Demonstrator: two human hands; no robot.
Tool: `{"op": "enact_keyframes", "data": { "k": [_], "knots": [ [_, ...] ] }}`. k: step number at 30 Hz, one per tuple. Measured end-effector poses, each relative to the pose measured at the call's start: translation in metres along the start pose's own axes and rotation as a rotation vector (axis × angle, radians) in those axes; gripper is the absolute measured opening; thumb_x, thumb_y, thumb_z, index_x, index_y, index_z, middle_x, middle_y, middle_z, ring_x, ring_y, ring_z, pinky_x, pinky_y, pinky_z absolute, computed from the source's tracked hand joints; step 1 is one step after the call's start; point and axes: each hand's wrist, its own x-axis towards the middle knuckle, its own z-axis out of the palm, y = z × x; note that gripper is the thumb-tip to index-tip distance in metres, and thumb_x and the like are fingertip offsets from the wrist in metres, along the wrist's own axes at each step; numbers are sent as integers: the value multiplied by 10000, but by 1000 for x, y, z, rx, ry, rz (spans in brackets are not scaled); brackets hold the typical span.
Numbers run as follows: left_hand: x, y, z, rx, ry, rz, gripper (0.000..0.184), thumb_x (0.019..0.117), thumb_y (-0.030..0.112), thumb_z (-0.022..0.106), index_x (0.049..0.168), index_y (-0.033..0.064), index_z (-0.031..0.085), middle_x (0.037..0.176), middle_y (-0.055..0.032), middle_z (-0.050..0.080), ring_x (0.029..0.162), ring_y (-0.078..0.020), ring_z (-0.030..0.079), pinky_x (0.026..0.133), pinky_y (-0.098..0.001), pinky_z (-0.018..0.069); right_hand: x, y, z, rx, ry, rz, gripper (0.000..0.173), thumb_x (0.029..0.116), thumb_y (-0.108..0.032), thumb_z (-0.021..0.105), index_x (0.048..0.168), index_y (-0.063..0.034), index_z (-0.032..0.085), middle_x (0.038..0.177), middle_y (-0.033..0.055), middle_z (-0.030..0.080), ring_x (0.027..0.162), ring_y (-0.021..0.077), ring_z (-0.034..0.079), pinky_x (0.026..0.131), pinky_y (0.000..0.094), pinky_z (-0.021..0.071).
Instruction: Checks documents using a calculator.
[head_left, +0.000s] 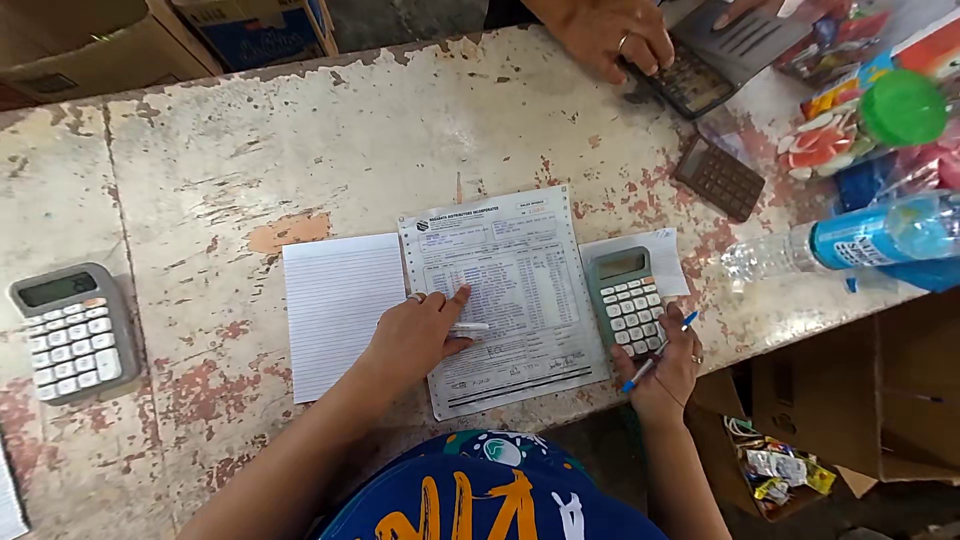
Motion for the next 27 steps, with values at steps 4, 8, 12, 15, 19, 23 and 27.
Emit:
{"op": "enact_keyframes", "data": {
  "k": [4,8,12,15,19,23,27],
  "knots": [
    [-2,-1,2,8,11,11,677,967,519,628,1492,105,530,1038,-193,687,932,-389,688,717,-499,566,0,-1,0,-21,-3,-1,915,876,-733,571,1412,7,526,1478,266,530,1389,464,472,1139,660,280],
    [-3,-1,4,1,36,21,670,962,511,638,1486,104,538,1027,-191,686,922,-388,688,712,-498,566,1,-1,0,-38,-1,-11,916,885,-737,555,1399,21,531,1464,272,540,1373,455,492,1131,657,291],
    [-3,-1,4,7,39,20,671,962,514,636,1486,105,538,1027,-190,686,921,-390,687,714,-495,566,0,-2,0,-36,10,-15,888,888,-727,560,1395,2,543,1462,266,544,1363,459,500,1118,660,304],
    [-3,-1,5,12,54,23,667,962,515,635,1479,103,544,1012,-189,685,912,-388,689,705,-492,567,0,-1,1,-45,4,-14,885,893,-726,552,1399,1,541,1466,265,541,1365,453,501,1123,653,302],
    [-6,2,1,-23,-39,36,599,998,444,618,1500,130,527,1034,-193,691,865,-382,697,689,-503,564,0,-1,1,-43,5,-9,889,892,-727,554,1397,4,539,1468,261,541,1363,446,504,1131,642,298],
    [-15,18,-13,-76,-253,10,550,1025,300,613,1534,143,478,1106,-231,700,930,-434,702,759,-566,554,0,-3,0,-30,2,-3,879,895,-706,567,1398,13,537,1464,274,539,1360,468,500,1123,664,292],
    [-23,25,-14,-75,-280,5,568,1023,279,612,1552,145,453,1105,-238,698,931,-438,702,757,-563,555,1,-4,0,-28,-5,1,881,893,-695,575,1386,35,545,1455,286,542,1351,478,508,1117,684,295]
  ]
}}
